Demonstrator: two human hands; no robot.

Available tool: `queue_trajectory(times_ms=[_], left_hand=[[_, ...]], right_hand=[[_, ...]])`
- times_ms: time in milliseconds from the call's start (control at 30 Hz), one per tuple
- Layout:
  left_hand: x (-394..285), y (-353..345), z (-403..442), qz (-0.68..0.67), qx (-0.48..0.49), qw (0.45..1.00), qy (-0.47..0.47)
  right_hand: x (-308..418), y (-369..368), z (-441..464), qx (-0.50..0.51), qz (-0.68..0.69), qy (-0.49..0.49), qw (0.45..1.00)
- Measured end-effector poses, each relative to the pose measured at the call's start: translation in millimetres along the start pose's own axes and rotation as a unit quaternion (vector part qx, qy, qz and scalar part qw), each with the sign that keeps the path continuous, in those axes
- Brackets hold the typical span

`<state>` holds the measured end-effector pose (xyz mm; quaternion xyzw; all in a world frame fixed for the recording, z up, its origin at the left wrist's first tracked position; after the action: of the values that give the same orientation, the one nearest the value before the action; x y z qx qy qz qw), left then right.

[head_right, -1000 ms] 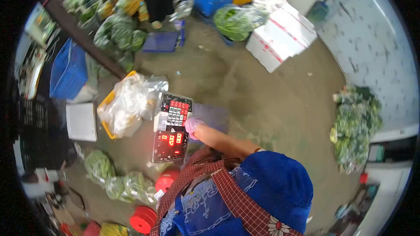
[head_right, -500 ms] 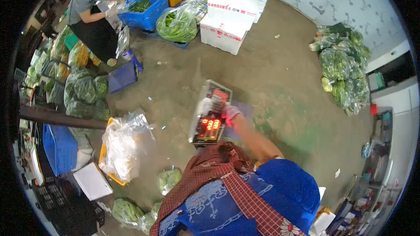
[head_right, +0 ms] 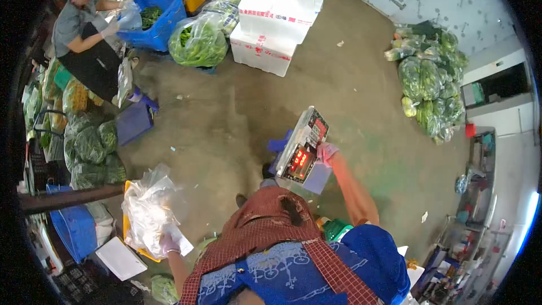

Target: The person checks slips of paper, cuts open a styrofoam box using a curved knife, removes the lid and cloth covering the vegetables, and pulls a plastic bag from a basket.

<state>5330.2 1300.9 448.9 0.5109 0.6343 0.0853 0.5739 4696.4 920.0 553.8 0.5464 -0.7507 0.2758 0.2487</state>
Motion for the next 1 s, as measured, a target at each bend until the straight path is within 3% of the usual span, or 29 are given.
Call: queue_trajectory(times_ms=[33,67,200,333,400,433,467,600,667,700,767,800,833,867,1000], left_hand=[[-20.6,-10.4,4.0,0.002,-0.005,1.0,0.014],[-46.3,-26.9,9.2,-0.086,-0.013,0.988,0.126],[-78.1,-55.0,11.3,0.148,0.035,0.988,-0.004],[-166.1,-43.6,-37.6,0.121,0.061,0.986,0.093],[-168.6,-38.6,-43.2,0.091,0.027,0.991,0.098],[-161.2,-39.1,-43.7,0.072,0.023,0.991,0.114],[-161.7,-37.2,-45.1,0.048,0.017,0.992,0.113],[-174.8,-32.7,-59.5,-0.014,0.012,0.992,0.126],[-159.0,-35.6,-55.5,-0.039,0.026,0.99,0.132],[-187.9,-33.0,-68.5,0.005,0.013,0.994,0.106],[-184.7,-35.2,-70.1,-0.013,0.024,0.993,0.114],[-185.6,-34.3,-73.2,-0.022,0.032,0.992,0.117],[-185.7,-34.1,-76.3,-0.02,0.021,0.991,0.134],[-185.5,-33.3,-79.2,-0.032,0.026,0.99,0.136],[-194.8,-23.7,-94.9,-0.026,0.003,0.989,0.145]], right_hand=[[21.7,-6.1,-6.8,-0.018,0.004,-0.022,1.0],[39.3,-12.0,-8.0,-0.031,0.008,-0.038,0.999],[69.6,-10.4,14.0,-0.043,-0.073,-0.027,0.996],[64.4,13.4,61.3,-0.016,-0.151,-0.023,0.988],[47.4,39.5,116.3,0.033,-0.315,0.038,0.948],[34.5,57.8,157.3,0.096,-0.604,0.196,0.766],[19.2,74.5,196.3,0.086,-0.787,0.388,0.472],[52.4,13.0,196.8,0.077,-0.839,0.259,0.473],[45.4,-6.7,217.1,0.105,-0.677,0.181,0.706],[38.1,-14.9,233.0,0.117,-0.572,0.135,0.8],[29.1,-35.2,262.3,0.134,-0.329,0.036,0.934],[31.3,-45.4,268.3,0.138,-0.196,-0.017,0.971],[53.9,-61.1,242.2,0.058,-0.385,0.002,0.921],[61.6,-75.2,231.3,0.046,-0.456,0.01,0.889],[46.0,-114.0,231.9,0.159,-0.636,0.096,0.749]])
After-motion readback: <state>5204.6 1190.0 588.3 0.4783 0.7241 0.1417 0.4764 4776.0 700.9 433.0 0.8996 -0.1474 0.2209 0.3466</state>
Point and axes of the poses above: each hand's wrist, its own z-axis towards the middle knuckle, its own y-axis out of the back of the hand, x = y × z, the point moved 2 cm from there along z, towards the middle knuckle, and after that the axes turned 6 degrees about z, right-handed, at the moved point
